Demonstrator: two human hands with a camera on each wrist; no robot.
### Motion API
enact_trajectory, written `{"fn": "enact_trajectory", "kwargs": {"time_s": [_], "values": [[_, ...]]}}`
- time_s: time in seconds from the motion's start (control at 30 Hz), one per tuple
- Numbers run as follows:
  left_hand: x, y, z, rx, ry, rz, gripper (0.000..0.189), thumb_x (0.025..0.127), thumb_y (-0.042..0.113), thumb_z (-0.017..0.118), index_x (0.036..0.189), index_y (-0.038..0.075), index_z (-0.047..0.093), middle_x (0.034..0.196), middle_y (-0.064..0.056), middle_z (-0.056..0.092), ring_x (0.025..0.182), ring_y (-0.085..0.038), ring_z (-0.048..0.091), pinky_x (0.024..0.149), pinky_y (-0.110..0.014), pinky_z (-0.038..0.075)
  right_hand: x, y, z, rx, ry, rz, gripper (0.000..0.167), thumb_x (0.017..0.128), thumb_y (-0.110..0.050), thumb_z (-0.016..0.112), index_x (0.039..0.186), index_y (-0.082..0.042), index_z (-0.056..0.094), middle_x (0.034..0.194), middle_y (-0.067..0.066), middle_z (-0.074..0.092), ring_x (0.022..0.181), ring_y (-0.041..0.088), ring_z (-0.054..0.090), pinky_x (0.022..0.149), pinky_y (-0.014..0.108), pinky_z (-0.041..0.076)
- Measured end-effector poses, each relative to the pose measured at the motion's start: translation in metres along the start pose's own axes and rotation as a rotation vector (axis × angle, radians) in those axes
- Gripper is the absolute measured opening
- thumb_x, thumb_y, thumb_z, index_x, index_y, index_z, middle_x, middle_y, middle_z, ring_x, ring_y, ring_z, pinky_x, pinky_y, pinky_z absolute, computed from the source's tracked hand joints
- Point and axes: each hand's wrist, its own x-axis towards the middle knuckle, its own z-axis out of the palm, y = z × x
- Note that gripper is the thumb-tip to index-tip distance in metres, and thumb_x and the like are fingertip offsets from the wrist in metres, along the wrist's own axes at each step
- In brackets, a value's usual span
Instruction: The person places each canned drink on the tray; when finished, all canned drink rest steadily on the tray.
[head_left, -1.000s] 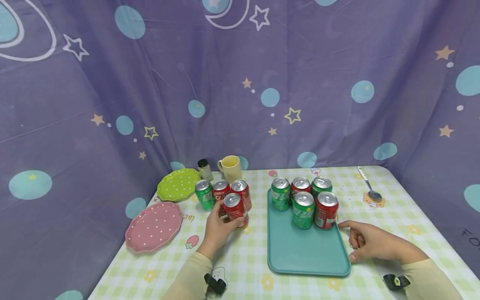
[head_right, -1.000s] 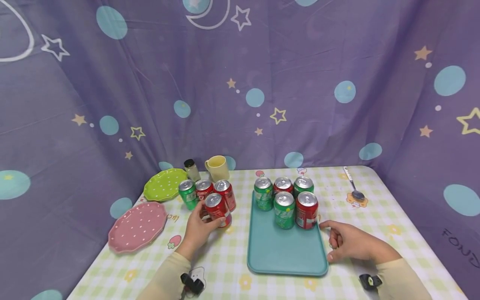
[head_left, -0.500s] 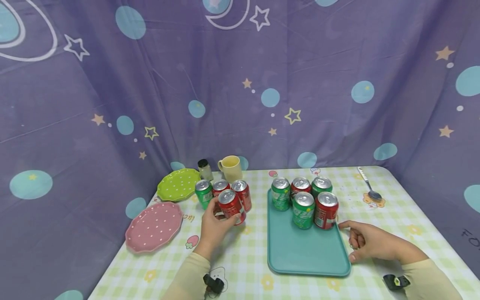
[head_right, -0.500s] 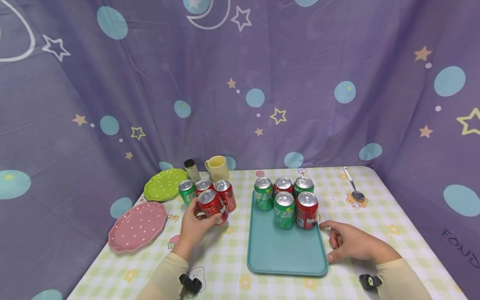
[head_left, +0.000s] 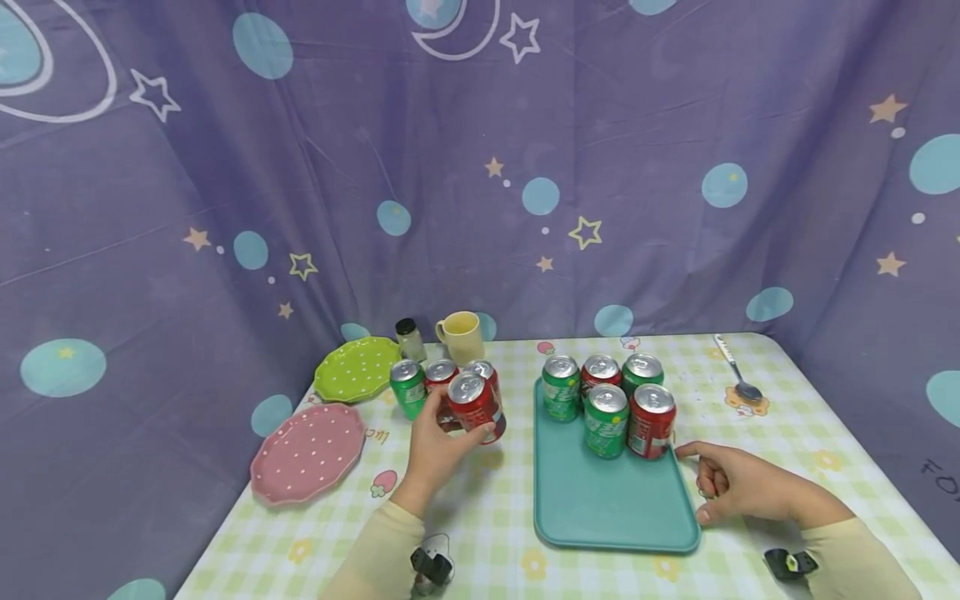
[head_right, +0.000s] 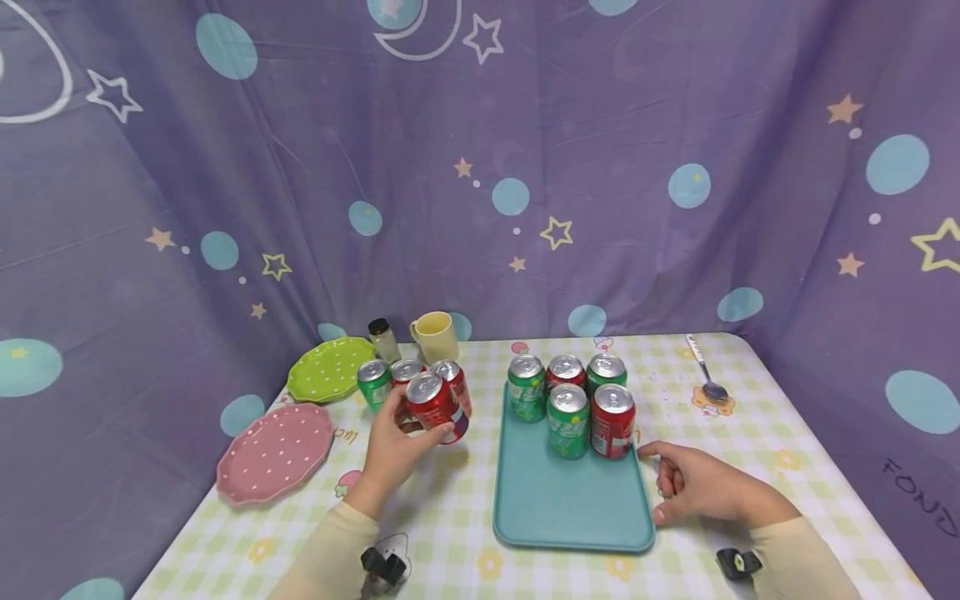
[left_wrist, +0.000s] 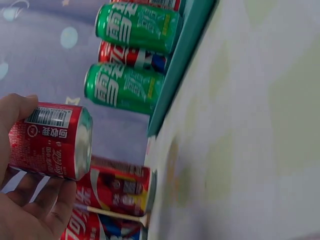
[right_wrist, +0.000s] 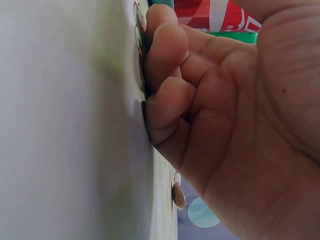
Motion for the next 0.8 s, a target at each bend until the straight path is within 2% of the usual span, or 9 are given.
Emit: {"fn": "enact_trajectory", "kwargs": {"time_s": [0.23,0.43,0.8], "values": [[0.0,0.011,0.019,0.009,-0.07,-0.012,0.065,0.076,0.025,0.097,0.13,0.025,0.061,0.119,0.005,0.068,0.104,-0.017,0.066,0.084,-0.038,0.06,0.001,0.002,0.001,-0.003,0.001,-0.003,0.088,0.081,-0.015,0.091,0.148,0.013,0.041,0.087,0.008,0.059,0.064,0.008,0.048,0.055,0.026,0.044],[0.002,0.015,0.04,0.007,-0.147,-0.021,0.066,0.076,0.025,0.097,0.131,0.023,0.059,0.118,0.003,0.068,0.101,-0.021,0.068,0.086,-0.04,0.06,0.0,0.002,0.001,0.003,0.0,0.003,0.088,0.081,-0.015,0.091,0.147,0.013,0.041,0.087,0.009,0.059,0.064,0.008,0.048,0.055,0.026,0.044],[0.004,0.015,0.079,0.003,-0.234,-0.077,0.068,0.077,0.025,0.097,0.134,0.022,0.06,0.122,0.003,0.063,0.112,-0.028,0.065,0.088,-0.033,0.06,0.001,0.0,0.0,0.004,0.003,0.002,0.088,0.08,-0.014,0.091,0.147,0.013,0.041,0.087,0.009,0.059,0.064,0.008,0.048,0.054,0.026,0.043]]}}
